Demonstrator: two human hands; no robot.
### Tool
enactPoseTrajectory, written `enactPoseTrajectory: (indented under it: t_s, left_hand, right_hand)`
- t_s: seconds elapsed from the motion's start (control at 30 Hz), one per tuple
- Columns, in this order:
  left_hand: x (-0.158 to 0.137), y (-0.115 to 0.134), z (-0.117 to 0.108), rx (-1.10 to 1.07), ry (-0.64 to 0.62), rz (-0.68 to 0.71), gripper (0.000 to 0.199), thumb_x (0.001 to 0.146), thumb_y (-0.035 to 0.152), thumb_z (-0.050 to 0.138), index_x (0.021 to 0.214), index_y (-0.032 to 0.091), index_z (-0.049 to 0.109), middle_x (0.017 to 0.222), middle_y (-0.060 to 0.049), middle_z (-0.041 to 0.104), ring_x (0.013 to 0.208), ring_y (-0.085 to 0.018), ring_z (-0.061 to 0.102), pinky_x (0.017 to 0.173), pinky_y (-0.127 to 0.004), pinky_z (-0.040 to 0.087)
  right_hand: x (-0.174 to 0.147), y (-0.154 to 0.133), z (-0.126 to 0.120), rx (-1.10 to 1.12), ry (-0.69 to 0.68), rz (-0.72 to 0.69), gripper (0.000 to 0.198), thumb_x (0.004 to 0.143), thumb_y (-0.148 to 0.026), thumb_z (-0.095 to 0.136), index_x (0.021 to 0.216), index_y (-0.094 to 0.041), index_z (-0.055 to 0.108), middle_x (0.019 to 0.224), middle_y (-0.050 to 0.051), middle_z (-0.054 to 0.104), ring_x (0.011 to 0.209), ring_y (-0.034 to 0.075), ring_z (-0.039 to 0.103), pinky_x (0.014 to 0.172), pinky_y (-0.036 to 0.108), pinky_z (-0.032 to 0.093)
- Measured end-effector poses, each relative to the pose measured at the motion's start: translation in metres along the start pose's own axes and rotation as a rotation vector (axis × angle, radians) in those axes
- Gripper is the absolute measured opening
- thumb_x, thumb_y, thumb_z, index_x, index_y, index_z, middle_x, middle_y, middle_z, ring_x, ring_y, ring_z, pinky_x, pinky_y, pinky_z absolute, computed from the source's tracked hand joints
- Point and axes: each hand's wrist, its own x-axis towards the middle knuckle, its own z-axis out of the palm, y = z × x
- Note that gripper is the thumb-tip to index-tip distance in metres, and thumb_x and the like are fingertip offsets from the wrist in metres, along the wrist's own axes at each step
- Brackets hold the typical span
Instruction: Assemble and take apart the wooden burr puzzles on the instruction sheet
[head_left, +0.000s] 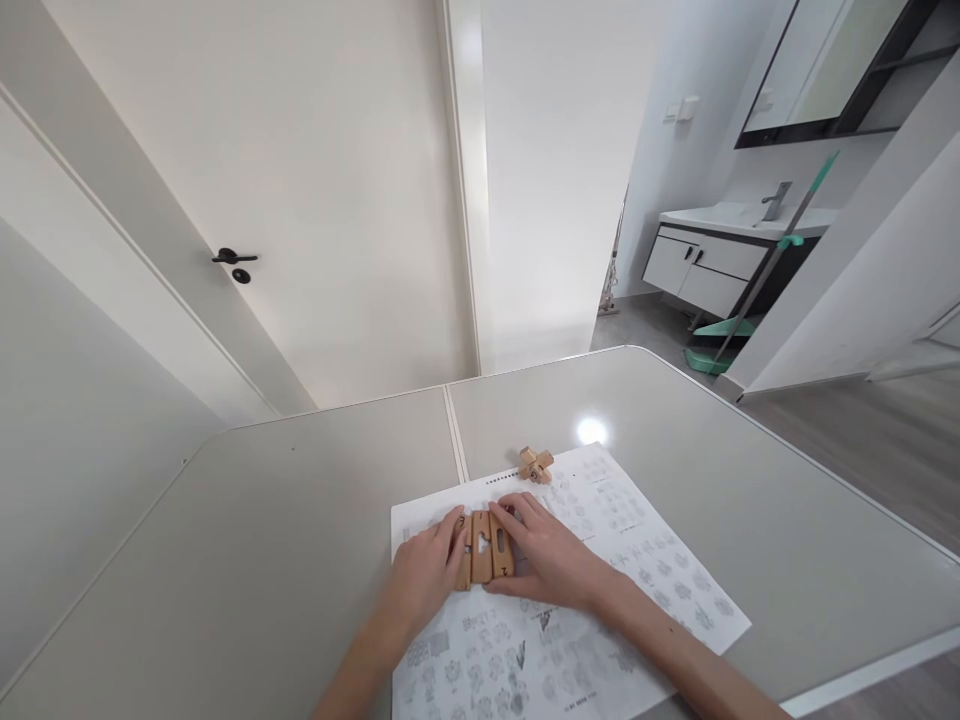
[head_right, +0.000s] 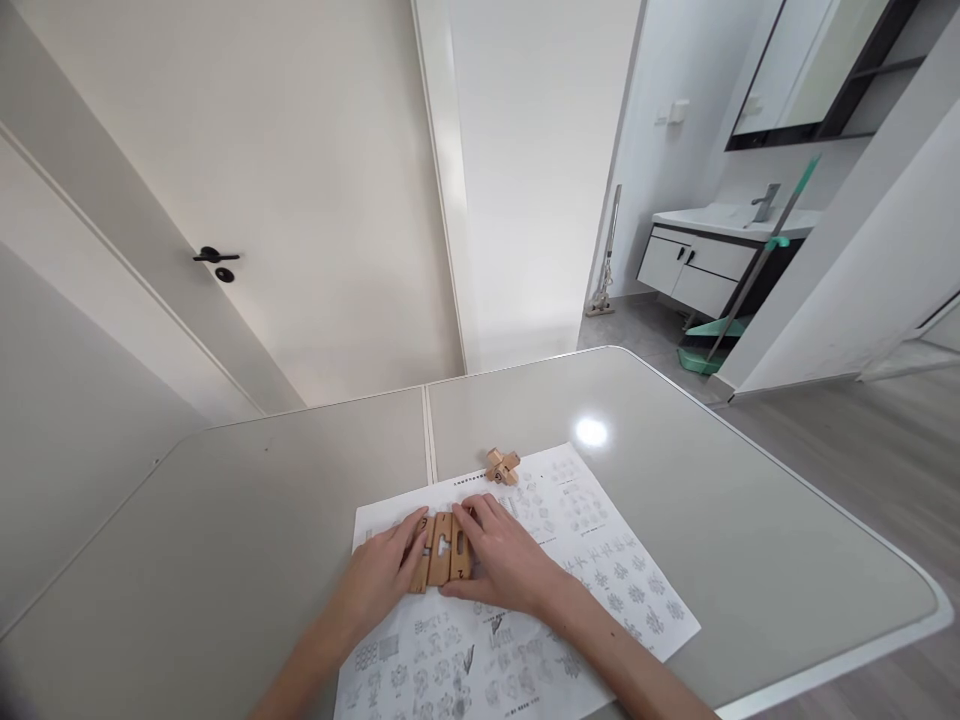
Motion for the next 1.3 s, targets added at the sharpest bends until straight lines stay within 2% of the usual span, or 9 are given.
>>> enactPoseTrajectory:
  t_s: [0.13,0.27,0.37,0.5,0.63,0.77,0.93,1.17,1.3]
  left_hand:
    - [0.002,-0.003,0.001,0.14,-0.044,0.02,0.039,0.097,0.045,0.05,0.129,0.029,0.067,0.093,-0.01,0.078,0.076,-0.03,0.071,0.07,-0.035,0.046]
    - [0.002,-0.004,0.008,0.247,0.058,0.181,0.036,0.1,0.042,0.048,0.127,0.027,0.064,0.112,-0.01,0.07,0.104,-0.03,0.065,0.089,-0.042,0.05]
    - [0.001,-0.001,0.017,0.215,0.053,0.259,0.035,0.097,0.04,0.054,0.129,0.027,0.061,0.127,-0.01,0.062,0.121,-0.03,0.056,0.103,-0.047,0.046]
    - [0.001,0.006,0.027,0.174,-0.019,0.301,0.049,0.089,0.036,0.067,0.137,0.03,0.055,0.141,-0.008,0.055,0.136,-0.033,0.044,0.113,-0.051,0.037]
    - [0.002,0.009,0.029,0.185,-0.069,0.337,0.061,0.084,0.035,0.074,0.14,0.029,0.052,0.142,-0.007,0.056,0.136,-0.033,0.043,0.115,-0.05,0.036]
    - [0.003,0.007,0.029,0.214,-0.077,0.372,0.058,0.087,0.035,0.07,0.141,0.029,0.05,0.139,-0.007,0.057,0.131,-0.032,0.046,0.111,-0.048,0.041]
    - [0.011,-0.006,0.024,0.308,0.002,0.377,0.052,0.091,0.044,0.065,0.139,0.029,0.052,0.134,-0.008,0.059,0.125,-0.032,0.05,0.106,-0.048,0.043]
    - [0.023,-0.043,-0.003,0.502,0.208,0.216,0.048,0.094,0.051,0.057,0.135,0.025,0.057,0.129,-0.012,0.059,0.122,-0.034,0.052,0.106,-0.051,0.04]
    - [0.024,-0.052,-0.009,0.542,0.229,0.184,0.048,0.097,0.05,0.051,0.139,0.026,0.054,0.129,-0.011,0.058,0.121,-0.033,0.053,0.105,-0.051,0.042]
  right_hand:
    - [0.002,0.0,0.001,0.003,0.012,-0.02,0.088,0.075,-0.042,0.085,0.148,-0.024,0.039,0.129,0.014,0.052,0.123,0.037,0.052,0.097,0.053,0.056]
    - [0.003,0.002,0.006,0.007,0.035,-0.033,0.089,0.077,-0.044,0.085,0.15,-0.025,0.038,0.132,0.015,0.051,0.124,0.037,0.051,0.099,0.054,0.055]
    - [0.003,0.006,0.008,0.036,0.027,-0.041,0.103,0.074,-0.048,0.087,0.156,-0.028,0.029,0.135,0.014,0.051,0.127,0.038,0.05,0.102,0.056,0.053]
    - [0.001,0.014,0.005,0.112,-0.014,-0.046,0.122,0.068,-0.053,0.09,0.161,-0.032,0.014,0.146,0.015,0.045,0.136,0.038,0.044,0.108,0.056,0.048]
    - [-0.001,0.017,0.001,0.17,-0.024,-0.044,0.127,0.068,-0.049,0.091,0.162,-0.033,0.007,0.152,0.015,0.039,0.141,0.036,0.039,0.113,0.053,0.043]
    - [-0.001,0.018,0.002,0.179,-0.027,-0.038,0.123,0.07,-0.05,0.09,0.162,-0.033,0.01,0.152,0.014,0.04,0.141,0.035,0.04,0.114,0.052,0.043]
    - [-0.002,0.016,0.002,0.16,-0.045,0.017,0.123,0.069,-0.051,0.09,0.162,-0.034,0.01,0.153,0.014,0.039,0.141,0.036,0.04,0.112,0.052,0.045]
    - [-0.004,0.019,0.004,0.159,-0.055,0.058,0.115,0.073,-0.05,0.088,0.161,-0.034,0.016,0.154,0.012,0.037,0.14,0.034,0.04,0.112,0.049,0.045]
    - [-0.004,0.02,0.004,0.166,-0.063,0.051,0.111,0.074,-0.05,0.086,0.161,-0.033,0.018,0.154,0.013,0.037,0.139,0.034,0.041,0.112,0.047,0.044]
